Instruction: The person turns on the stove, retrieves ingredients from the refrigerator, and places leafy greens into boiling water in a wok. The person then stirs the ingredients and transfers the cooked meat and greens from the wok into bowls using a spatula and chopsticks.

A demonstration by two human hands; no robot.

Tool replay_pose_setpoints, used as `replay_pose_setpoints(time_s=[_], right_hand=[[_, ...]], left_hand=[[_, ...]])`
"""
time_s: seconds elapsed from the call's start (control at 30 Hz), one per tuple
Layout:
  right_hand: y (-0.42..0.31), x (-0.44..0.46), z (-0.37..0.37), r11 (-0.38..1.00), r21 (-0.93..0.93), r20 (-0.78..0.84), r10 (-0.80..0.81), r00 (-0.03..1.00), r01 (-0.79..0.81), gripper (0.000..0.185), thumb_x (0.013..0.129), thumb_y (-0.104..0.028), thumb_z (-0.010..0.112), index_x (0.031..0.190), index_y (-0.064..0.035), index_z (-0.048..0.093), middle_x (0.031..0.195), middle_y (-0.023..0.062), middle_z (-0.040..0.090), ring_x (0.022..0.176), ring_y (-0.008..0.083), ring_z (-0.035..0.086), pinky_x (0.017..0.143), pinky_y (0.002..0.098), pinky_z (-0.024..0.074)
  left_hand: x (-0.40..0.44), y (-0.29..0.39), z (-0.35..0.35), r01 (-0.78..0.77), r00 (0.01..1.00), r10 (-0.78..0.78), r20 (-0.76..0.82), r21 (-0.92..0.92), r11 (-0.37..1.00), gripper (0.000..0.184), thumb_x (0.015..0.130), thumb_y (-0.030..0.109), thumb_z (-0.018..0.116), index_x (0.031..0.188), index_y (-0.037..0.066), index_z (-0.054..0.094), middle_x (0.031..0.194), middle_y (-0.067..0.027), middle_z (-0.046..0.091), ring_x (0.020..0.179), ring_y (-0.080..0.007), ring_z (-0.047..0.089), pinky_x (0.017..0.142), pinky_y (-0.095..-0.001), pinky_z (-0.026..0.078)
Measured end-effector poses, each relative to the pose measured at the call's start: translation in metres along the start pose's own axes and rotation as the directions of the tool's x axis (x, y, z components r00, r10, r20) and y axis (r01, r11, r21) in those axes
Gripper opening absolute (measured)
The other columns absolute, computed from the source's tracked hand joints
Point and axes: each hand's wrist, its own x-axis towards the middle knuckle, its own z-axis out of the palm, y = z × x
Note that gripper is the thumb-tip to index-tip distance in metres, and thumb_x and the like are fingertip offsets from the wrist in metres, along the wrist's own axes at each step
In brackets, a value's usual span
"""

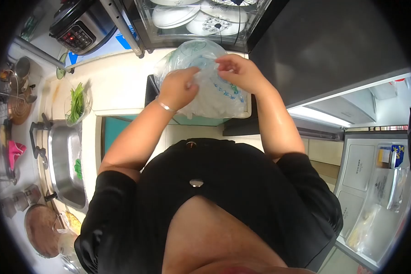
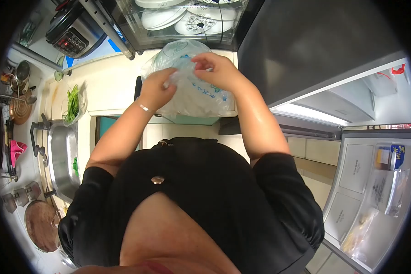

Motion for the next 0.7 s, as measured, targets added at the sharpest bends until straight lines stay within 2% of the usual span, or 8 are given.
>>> replay_pose_setpoints(time_s=[0.17, 0.3, 0.37, 0.43, 0.5, 0.57, 0.63, 0.7], right_hand=[[0.042, -0.026, 0.0, 0.947, 0.266, -0.099, 0.212, 0.972, -0.179, 0.026, 0.079, -0.014, 0.062, 0.104, -0.0063, 0.06, 0.093, 0.005, 0.061, 0.083, 0.0106, 0.056, 0.071, 0.0237, 0.0466], [0.045, -0.029, 0.022, 0.968, -0.25, -0.014, -0.016, 1.0, 0.012, 0.024, 0.081, -0.022, 0.059, 0.099, -0.0063, 0.061, 0.1, 0.0106, 0.061, 0.094, 0.0226, 0.056, 0.083, 0.0326, 0.0436], [0.052, -0.027, 0.028, 0.456, -0.866, 0.122, -0.209, 0.97, 0.207, 0.022, 0.082, -0.02, 0.055, 0.096, -0.0061, 0.062, 0.097, 0.0122, 0.061, 0.096, 0.0265, 0.055, 0.084, 0.0348, 0.0423], [0.043, -0.014, 0.031, 0.618, -0.76, 0.076, -0.224, 0.972, 0.202, 0.02, 0.081, -0.018, 0.053, 0.095, -0.0067, 0.062, 0.096, 0.0129, 0.061, 0.096, 0.0279, 0.055, 0.083, 0.0357, 0.0428], [0.034, -0.001, 0.04, 0.757, -0.62, 0.041, -0.228, 0.973, 0.204, 0.019, 0.081, -0.016, 0.052, 0.095, -0.0074, 0.062, 0.094, 0.0136, 0.061, 0.096, 0.0293, 0.055, 0.081, 0.0365, 0.0432], [0.031, 0.011, 0.048, 0.98, -0.16, 0.134, 0.138, 0.981, -0.116, 0.018, 0.08, -0.014, 0.052, 0.092, -0.0074, 0.062, 0.093, 0.0155, 0.061, 0.095, 0.0326, 0.055, 0.08, 0.0398, 0.0433], [0.052, 0.022, 0.051, 0.942, -0.311, 0.113, 0.17, 0.979, -0.128, 0.018, 0.079, -0.012, 0.051, 0.093, -0.0065, 0.061, 0.094, 0.0163, 0.061, 0.094, 0.0326, 0.055, 0.08, 0.0392, 0.0436], [0.065, 0.029, 0.049, 0.879, -0.456, 0.091, 0.198, 0.976, -0.136, 0.019, 0.079, -0.011, 0.05, 0.094, -0.0057, 0.061, 0.095, 0.017, 0.061, 0.094, 0.0326, 0.056, 0.081, 0.0386, 0.0439]], left_hand=[[-0.05, -0.04, -0.004, 0.138, 0.988, -0.115, 0.105, -0.247, 0.959, 0.031, 0.064, 0.002, 0.062, 0.095, 0.007, 0.06, 0.091, -0.0116, 0.06, 0.088, -0.029, 0.057, 0.083, -0.0357, 0.043], [-0.061, -0.025, -0.029, -0.11, 0.923, 0.181, 0.339, -0.22, 0.969, 0.031, 0.063, 0.003, 0.063, 0.093, 0.006, 0.059, 0.095, -0.0115, 0.059, 0.094, -0.0313, 0.053, 0.085, -0.0392, 0.042], [-0.058, -0.007, -0.046, -0.033, 0.85, 0.094, 0.518, -0.125, 0.992, 0.035, 0.063, 0.005, 0.067, 0.097, 0.005, 0.059, 0.101, -0.0124, 0.057, 0.1, -0.0317, 0.051, 0.087, -0.0386, 0.041], [-0.05, -0.001, -0.047, -0.059, 0.897, 0.097, 0.432, -0.101, 0.993, 0.04, 0.067, 0.009, 0.069, 0.105, 0.004, 0.056, 0.107, -0.0143, 0.056, 0.104, -0.03, 0.05, 0.091, -0.0373, 0.039], [-0.026, 0.009, -0.046, 0.174, 0.967, -0.054, 0.248, -0.491, 0.854, 0.042, 0.075, 0.016, 0.065, 0.113, 0.005, 0.052, 0.112, -0.0166, 0.054, 0.11, -0.0285, 0.048, 0.093, -0.0345, 0.038], [-0.002, 0.0, -0.032, 0.188, 0.936, 0.007, 0.352, -0.519, 0.834, 0.041, 0.08, 0.017, 0.059, 0.118, 0.006, 0.048, 0.118, -0.015, 0.051, 0.113, -0.0275, 0.046, 0.097, -0.0362, 0.034], [0.007, -0.002, -0.017, 0.194, 0.896, 0.077, 0.437, -0.542, 0.818, 0.041, 0.084, 0.017, 0.053, 0.123, 0.008, 0.045, 0.123, -0.0134, 0.049, 0.116, -0.0265, 0.044, 0.1, -0.0378, 0.029], [0.005, -0.006, 0.001, 0.154, 0.828, -0.054, 0.558, -0.134, 0.979, 0.043, 0.088, 0.027, 0.047, 0.127, 0.011, 0.042, 0.123, -0.0098, 0.05, 0.118, -0.0277, 0.042, 0.103, -0.0481, 0.02]])
